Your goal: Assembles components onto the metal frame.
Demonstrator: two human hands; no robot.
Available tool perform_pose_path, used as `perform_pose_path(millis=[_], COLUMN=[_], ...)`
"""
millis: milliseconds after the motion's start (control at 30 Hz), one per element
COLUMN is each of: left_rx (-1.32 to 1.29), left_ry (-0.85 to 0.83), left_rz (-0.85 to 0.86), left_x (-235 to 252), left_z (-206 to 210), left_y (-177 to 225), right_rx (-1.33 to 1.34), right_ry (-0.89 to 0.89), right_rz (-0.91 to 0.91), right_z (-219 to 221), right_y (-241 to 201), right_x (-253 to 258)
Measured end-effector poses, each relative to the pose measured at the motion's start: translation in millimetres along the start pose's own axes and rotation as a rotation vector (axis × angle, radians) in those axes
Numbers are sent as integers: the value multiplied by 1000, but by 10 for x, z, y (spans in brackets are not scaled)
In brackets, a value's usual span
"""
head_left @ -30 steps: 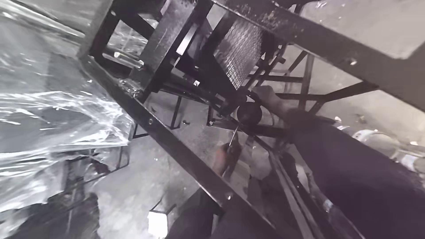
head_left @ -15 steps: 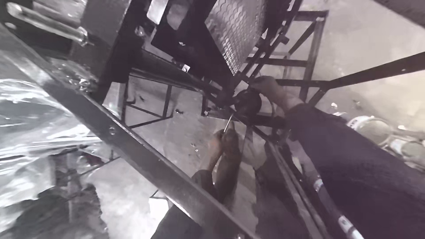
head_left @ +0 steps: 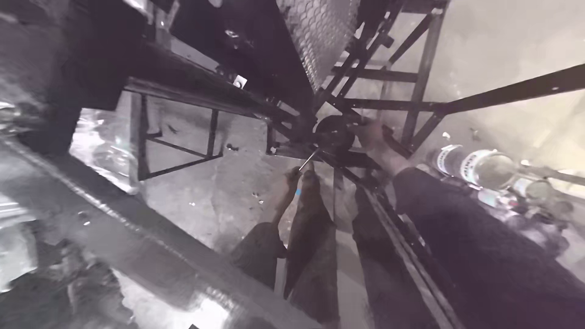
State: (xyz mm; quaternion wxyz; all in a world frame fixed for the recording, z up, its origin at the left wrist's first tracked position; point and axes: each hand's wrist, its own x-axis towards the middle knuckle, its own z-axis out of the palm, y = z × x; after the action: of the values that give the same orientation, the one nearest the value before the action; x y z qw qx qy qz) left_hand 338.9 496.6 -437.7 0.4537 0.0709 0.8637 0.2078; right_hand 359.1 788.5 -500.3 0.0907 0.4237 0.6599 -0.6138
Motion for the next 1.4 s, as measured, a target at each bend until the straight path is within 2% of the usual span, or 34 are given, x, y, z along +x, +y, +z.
perform_pose_path(millis=[133, 300, 467, 667, 800, 900, 1167, 1267, 1400], left_rx=[115, 127, 129, 103, 47, 20, 79, 95, 73], left_ry=[14, 60, 29, -38, -66, -56, -37, -36, -61], left_rz=[33, 53, 45, -4, -79, -77, -39, -24, -49], left_x=[58, 41, -163, -243, -224, -194, -190, -170, -158], left_z=[-80, -137, -107, 15, 48, 84, 98, 86, 68], left_y=[-86, -191, -78, 97, 294, 364, 349, 370, 440], right_rx=[-101, 37, 88, 247, 103, 89, 123, 127, 81], right_ry=[67, 64, 121, 38, -117, -147, 23, 10, -6], right_rz=[19, -62, 1, -17, -67, -45, -81, -82, 24], right_z=[36, 61, 121, 90, -8, -33, 117, 95, 50], right_y=[-25, 7, -8, 95, 53, 63, -3, -53, -140], right_x=[-93, -190, -200, -90, -20, 9, 103, 153, 143])
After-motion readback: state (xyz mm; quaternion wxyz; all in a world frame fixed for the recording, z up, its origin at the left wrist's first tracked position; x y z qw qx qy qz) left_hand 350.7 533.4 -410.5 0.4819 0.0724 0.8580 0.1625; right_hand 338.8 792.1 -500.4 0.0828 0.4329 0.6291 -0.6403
